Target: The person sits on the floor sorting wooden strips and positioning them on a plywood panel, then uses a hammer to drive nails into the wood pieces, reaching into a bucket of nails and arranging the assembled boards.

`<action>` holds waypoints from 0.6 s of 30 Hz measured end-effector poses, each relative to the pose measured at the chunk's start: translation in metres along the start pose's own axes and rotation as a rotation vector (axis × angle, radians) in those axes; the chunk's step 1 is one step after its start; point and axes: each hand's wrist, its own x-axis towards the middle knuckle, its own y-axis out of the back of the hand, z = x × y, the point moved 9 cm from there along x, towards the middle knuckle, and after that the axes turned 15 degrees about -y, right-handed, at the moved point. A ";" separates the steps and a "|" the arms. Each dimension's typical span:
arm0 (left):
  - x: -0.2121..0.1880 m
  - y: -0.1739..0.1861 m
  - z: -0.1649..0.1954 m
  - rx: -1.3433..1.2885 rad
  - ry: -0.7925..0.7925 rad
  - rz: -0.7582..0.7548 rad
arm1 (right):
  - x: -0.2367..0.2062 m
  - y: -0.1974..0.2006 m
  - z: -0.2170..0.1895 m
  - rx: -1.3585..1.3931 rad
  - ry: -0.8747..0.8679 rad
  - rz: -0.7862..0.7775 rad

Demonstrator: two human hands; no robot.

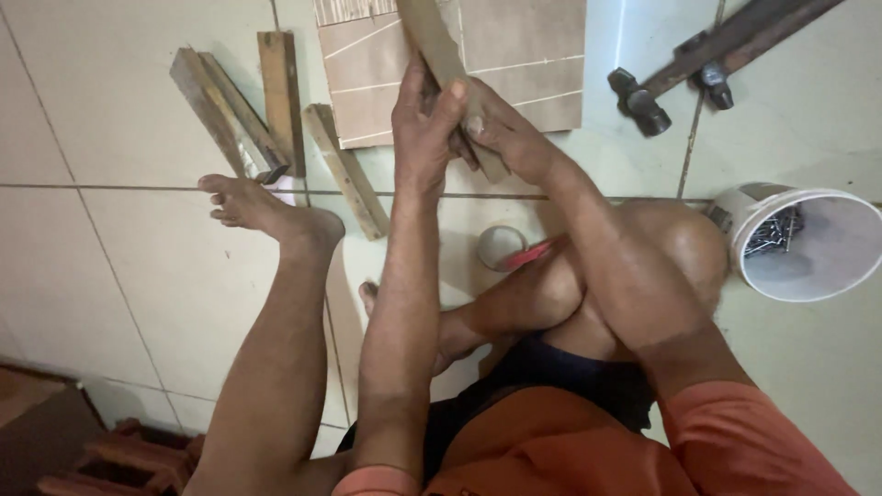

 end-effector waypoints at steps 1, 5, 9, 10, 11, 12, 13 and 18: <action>0.001 0.001 0.001 -0.015 -0.016 0.009 | 0.001 -0.001 -0.003 -0.001 0.008 0.013; 0.007 0.006 0.005 -0.157 -0.070 0.016 | 0.002 0.001 -0.013 0.035 0.004 0.021; 0.010 0.011 0.005 -0.328 -0.071 0.000 | -0.001 0.005 -0.019 -0.097 0.034 0.059; 0.010 0.006 0.004 -0.457 -0.055 -0.044 | 0.000 0.007 -0.017 -0.085 0.013 0.060; 0.009 0.000 0.005 -0.586 -0.039 -0.087 | 0.001 0.008 -0.014 -0.072 -0.009 0.062; 0.008 -0.006 0.007 -0.717 -0.025 -0.131 | 0.002 0.009 -0.012 -0.061 -0.030 0.066; 0.009 -0.003 0.002 -0.667 -0.006 -0.082 | 0.002 0.011 -0.012 -0.046 -0.023 0.075; 0.011 0.001 -0.011 -0.602 0.023 0.002 | 0.000 0.021 -0.013 -0.081 -0.003 0.144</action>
